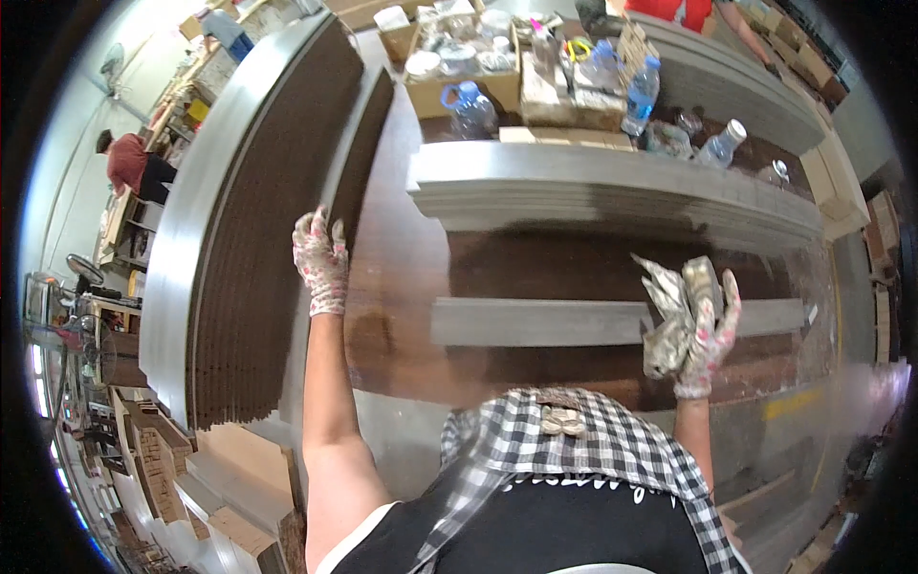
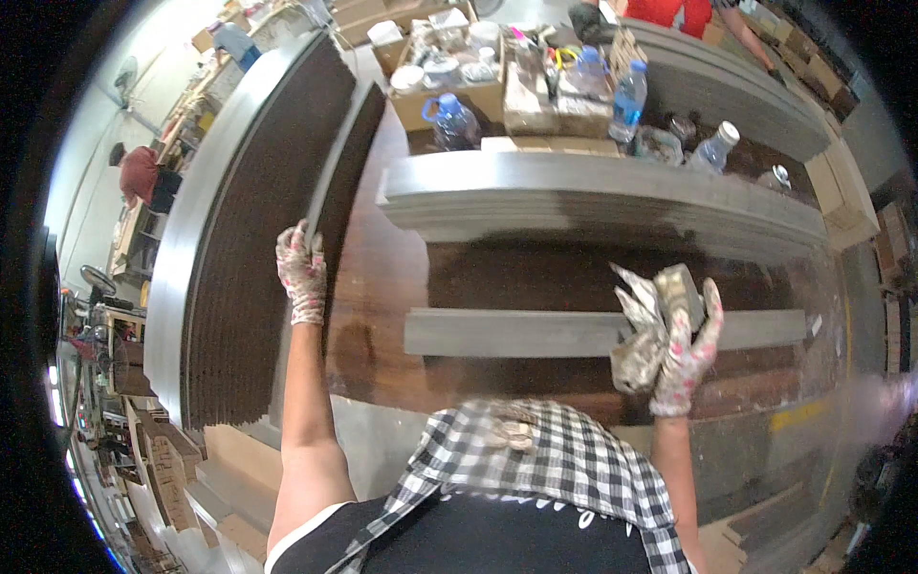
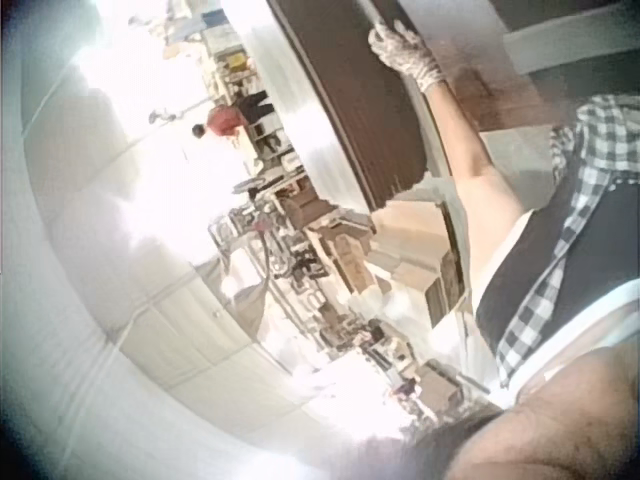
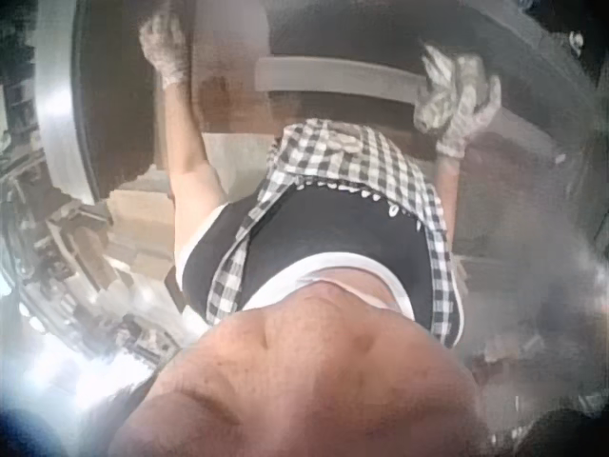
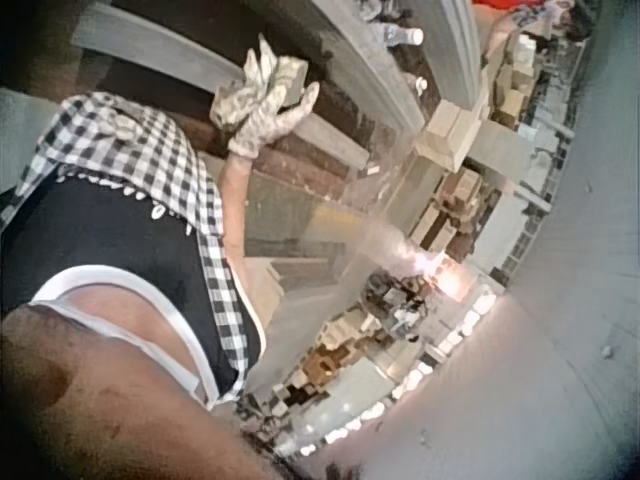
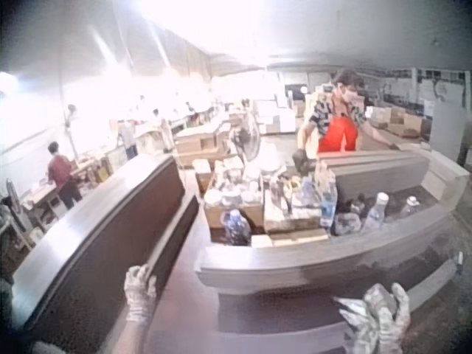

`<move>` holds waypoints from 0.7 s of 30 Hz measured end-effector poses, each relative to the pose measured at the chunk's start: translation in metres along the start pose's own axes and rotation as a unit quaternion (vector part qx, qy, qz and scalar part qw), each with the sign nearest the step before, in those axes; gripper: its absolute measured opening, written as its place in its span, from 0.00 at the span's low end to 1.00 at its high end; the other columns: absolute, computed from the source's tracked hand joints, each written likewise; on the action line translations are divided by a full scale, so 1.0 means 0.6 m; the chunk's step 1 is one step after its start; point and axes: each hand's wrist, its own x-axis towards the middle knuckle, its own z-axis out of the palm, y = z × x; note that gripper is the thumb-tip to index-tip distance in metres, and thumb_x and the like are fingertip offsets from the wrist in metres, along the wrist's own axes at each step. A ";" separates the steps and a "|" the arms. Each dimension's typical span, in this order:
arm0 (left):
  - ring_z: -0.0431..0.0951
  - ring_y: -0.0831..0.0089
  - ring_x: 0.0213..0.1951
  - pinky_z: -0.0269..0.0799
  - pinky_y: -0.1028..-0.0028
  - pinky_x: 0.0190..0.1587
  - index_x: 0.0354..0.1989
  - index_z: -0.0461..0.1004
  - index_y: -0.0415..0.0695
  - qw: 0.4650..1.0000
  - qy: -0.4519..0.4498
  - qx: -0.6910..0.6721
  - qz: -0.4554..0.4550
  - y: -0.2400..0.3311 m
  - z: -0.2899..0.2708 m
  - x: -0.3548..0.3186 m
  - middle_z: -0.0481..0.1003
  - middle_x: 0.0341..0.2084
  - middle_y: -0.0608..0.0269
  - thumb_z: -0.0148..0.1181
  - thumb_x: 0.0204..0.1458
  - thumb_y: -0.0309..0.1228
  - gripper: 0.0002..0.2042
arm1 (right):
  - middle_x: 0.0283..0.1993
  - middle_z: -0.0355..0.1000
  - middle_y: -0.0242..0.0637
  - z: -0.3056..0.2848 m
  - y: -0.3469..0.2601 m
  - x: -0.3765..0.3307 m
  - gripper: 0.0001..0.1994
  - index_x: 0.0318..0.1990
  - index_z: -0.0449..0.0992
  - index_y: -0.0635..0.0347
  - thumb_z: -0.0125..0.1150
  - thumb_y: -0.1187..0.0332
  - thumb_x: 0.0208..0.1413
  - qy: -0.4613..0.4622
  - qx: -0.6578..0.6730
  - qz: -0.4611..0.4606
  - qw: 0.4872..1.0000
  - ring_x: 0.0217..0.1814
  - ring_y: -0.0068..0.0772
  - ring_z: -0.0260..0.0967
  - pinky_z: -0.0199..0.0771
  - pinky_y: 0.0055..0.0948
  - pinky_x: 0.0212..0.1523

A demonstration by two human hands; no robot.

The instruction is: The person sands the surfaces and edges of a wooden plank using a sanding block by hand, wiping the wood with a cloth between sanding passes.

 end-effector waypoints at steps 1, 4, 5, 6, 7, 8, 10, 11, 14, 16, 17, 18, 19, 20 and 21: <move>0.76 0.57 0.48 0.75 0.63 0.50 0.56 0.74 0.45 0.989 0.002 -0.149 -0.014 0.090 -0.030 0.014 0.74 0.43 0.55 0.67 0.55 0.29 0.19 | 0.71 0.60 0.46 0.002 0.005 -0.001 0.31 0.69 0.60 0.68 0.60 0.62 0.64 0.003 0.024 0.010 1.000 0.74 0.39 0.55 0.51 0.40 0.75; 0.72 0.64 0.53 0.75 0.65 0.55 0.68 0.62 0.45 0.801 -0.167 -0.541 -0.192 0.331 -0.121 -0.011 0.65 0.55 0.58 0.66 0.48 0.24 0.35 | 0.72 0.58 0.45 0.061 -0.005 -0.013 0.29 0.70 0.58 0.67 0.57 0.65 0.66 -0.043 0.097 0.004 0.994 0.74 0.40 0.55 0.52 0.39 0.74; 0.69 0.61 0.56 0.75 0.63 0.56 0.76 0.47 0.49 0.730 -0.284 -0.591 -0.192 0.385 -0.138 -0.048 0.62 0.62 0.54 0.73 0.42 0.28 0.51 | 0.72 0.58 0.45 0.090 -0.019 -0.021 0.29 0.70 0.58 0.67 0.57 0.66 0.65 -0.078 0.144 0.018 0.986 0.74 0.39 0.55 0.52 0.38 0.74; 0.67 0.61 0.61 0.70 0.64 0.61 0.78 0.33 0.49 0.620 -0.331 -0.677 -0.217 0.439 -0.139 -0.076 0.57 0.68 0.50 0.76 0.40 0.30 0.61 | 0.72 0.59 0.45 0.117 -0.034 -0.031 0.29 0.70 0.58 0.67 0.57 0.66 0.65 -0.118 0.194 0.032 0.973 0.74 0.39 0.54 0.52 0.37 0.74; 0.63 0.63 0.65 0.65 0.66 0.65 0.77 0.32 0.46 0.486 -0.373 -0.731 -0.301 0.480 -0.154 -0.092 0.56 0.69 0.52 0.75 0.44 0.28 0.59 | 0.72 0.59 0.45 0.130 -0.051 -0.036 0.29 0.70 0.59 0.67 0.57 0.66 0.65 -0.148 0.180 0.025 0.972 0.75 0.38 0.54 0.52 0.37 0.74; 0.63 0.66 0.66 0.63 0.67 0.67 0.77 0.36 0.43 0.411 -0.349 -0.772 -0.336 0.504 -0.143 -0.131 0.58 0.69 0.54 0.71 0.49 0.25 0.53 | 0.72 0.58 0.45 0.142 -0.069 -0.041 0.29 0.70 0.59 0.67 0.57 0.66 0.65 -0.179 0.167 0.015 0.969 0.75 0.37 0.54 0.52 0.36 0.74; 0.72 0.66 0.60 0.67 0.68 0.63 0.69 0.59 0.41 0.369 -0.344 -0.788 -0.352 0.513 -0.124 -0.182 0.71 0.59 0.55 0.66 0.53 0.24 0.34 | 0.68 0.64 0.41 0.125 -0.049 -0.015 0.26 0.67 0.64 0.65 0.60 0.70 0.62 -0.184 0.123 -0.045 0.974 0.70 0.35 0.61 0.59 0.35 0.71; 0.75 0.63 0.54 0.71 0.66 0.59 0.64 0.65 0.42 0.541 -0.353 -0.717 -0.263 0.483 -0.132 -0.193 0.74 0.52 0.55 0.66 0.51 0.25 0.29 | 0.66 0.66 0.40 0.110 -0.038 -0.001 0.25 0.66 0.67 0.64 0.62 0.71 0.61 -0.209 0.096 -0.033 0.973 0.68 0.35 0.64 0.62 0.35 0.69; 0.77 0.54 0.40 0.76 0.61 0.44 0.50 0.76 0.45 0.786 -0.352 -0.506 -0.045 0.412 -0.185 -0.187 0.75 0.36 0.54 0.68 0.46 0.32 0.20 | 0.56 0.74 0.41 0.084 -0.001 0.028 0.23 0.58 0.75 0.61 0.67 0.72 0.53 -0.305 -0.060 -0.032 0.950 0.60 0.37 0.70 0.69 0.35 0.63; 0.77 0.59 0.37 0.73 0.61 0.38 0.39 0.79 0.47 0.865 -0.315 -0.388 0.041 0.385 -0.174 -0.220 0.75 0.35 0.57 0.70 0.44 0.37 0.14 | 0.53 0.76 0.44 0.124 -0.015 0.007 0.25 0.57 0.76 0.60 0.69 0.66 0.49 -0.403 -0.178 -0.125 0.889 0.59 0.44 0.71 0.69 0.39 0.62; 0.76 0.60 0.37 0.72 0.61 0.38 0.37 0.78 0.48 0.873 -0.301 -0.379 0.055 0.380 -0.168 -0.225 0.75 0.35 0.58 0.69 0.44 0.37 0.13 | 0.52 0.76 0.46 0.156 -0.012 -0.009 0.26 0.56 0.77 0.58 0.70 0.62 0.48 -0.438 -0.172 -0.141 0.871 0.58 0.49 0.70 0.68 0.43 0.62; 0.76 0.61 0.37 0.71 0.61 0.37 0.35 0.78 0.48 0.880 -0.286 -0.372 0.071 0.379 -0.158 -0.225 0.75 0.34 0.58 0.69 0.45 0.37 0.11 | 0.52 0.76 0.45 0.194 -0.002 -0.029 0.26 0.56 0.77 0.57 0.70 0.62 0.47 -0.437 -0.183 -0.202 0.857 0.57 0.48 0.71 0.68 0.43 0.62; 0.75 0.61 0.36 0.70 0.61 0.37 0.33 0.77 0.48 0.880 -0.288 -0.369 0.083 0.378 -0.151 -0.223 0.74 0.33 0.59 0.68 0.46 0.37 0.10 | 0.53 0.76 0.47 0.238 -0.013 -0.042 0.26 0.56 0.77 0.58 0.71 0.61 0.47 -0.452 -0.152 -0.195 0.857 0.58 0.50 0.71 0.68 0.43 0.63; 0.75 0.61 0.36 0.69 0.60 0.36 0.32 0.76 0.48 0.881 -0.292 -0.361 0.094 0.377 -0.148 -0.222 0.74 0.33 0.60 0.67 0.47 0.37 0.09 | 0.52 0.77 0.47 0.286 -0.019 -0.054 0.25 0.55 0.78 0.58 0.70 0.61 0.48 -0.464 -0.127 -0.220 0.849 0.57 0.50 0.71 0.69 0.43 0.61; 0.74 0.61 0.35 0.68 0.60 0.37 0.30 0.75 0.48 0.885 -0.282 -0.359 0.095 0.376 -0.142 -0.233 0.73 0.33 0.61 0.67 0.46 0.37 0.09 | 0.50 0.77 0.47 0.331 -0.050 -0.066 0.24 0.54 0.78 0.58 0.70 0.62 0.49 -0.486 -0.129 -0.205 0.840 0.55 0.49 0.71 0.70 0.43 0.59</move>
